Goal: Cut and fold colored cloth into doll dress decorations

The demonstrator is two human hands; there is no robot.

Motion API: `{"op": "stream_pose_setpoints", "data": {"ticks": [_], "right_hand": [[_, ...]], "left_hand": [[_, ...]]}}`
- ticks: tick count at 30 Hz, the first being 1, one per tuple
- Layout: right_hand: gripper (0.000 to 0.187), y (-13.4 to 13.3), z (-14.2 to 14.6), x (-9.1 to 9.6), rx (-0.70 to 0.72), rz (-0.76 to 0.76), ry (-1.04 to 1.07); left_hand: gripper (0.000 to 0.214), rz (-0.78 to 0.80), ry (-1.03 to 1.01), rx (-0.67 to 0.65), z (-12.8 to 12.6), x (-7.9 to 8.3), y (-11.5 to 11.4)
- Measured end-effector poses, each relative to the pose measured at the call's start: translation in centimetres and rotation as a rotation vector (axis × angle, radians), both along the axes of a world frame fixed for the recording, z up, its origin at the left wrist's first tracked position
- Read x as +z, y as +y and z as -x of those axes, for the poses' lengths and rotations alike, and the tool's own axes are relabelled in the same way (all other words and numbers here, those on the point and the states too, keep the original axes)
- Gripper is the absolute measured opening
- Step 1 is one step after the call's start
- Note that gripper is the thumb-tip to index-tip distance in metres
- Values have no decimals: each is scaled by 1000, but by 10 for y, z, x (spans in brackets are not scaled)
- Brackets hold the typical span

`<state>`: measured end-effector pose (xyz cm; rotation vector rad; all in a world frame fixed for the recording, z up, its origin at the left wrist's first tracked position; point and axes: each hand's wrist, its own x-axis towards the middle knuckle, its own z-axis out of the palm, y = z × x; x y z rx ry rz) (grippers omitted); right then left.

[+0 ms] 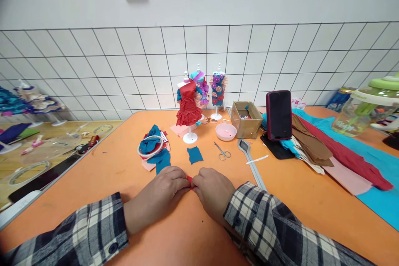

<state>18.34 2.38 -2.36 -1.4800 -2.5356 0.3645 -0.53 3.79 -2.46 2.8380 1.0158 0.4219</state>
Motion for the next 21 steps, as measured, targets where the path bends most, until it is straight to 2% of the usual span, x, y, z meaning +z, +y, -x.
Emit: {"op": "stream_pose_setpoints", "data": {"ticks": [7, 12, 16, 19, 21], "right_hand": [[14, 2, -1, -1, -29, 63, 48], [16, 3, -2, -1, -82, 83, 66], [17, 2, -4, -3, -69, 40, 81], [14, 9, -7, -6, -11, -18, 192], [19, 19, -11, -9, 28, -97, 263]], "left_hand": [[19, 11, 6, -20, -1, 6, 1], [21, 35, -6, 32, -3, 4, 0], [23, 43, 12, 33, -3, 6, -1], [23, 26, -29, 30, -3, 7, -2], [23, 18, -49, 23, -3, 6, -2]]}}
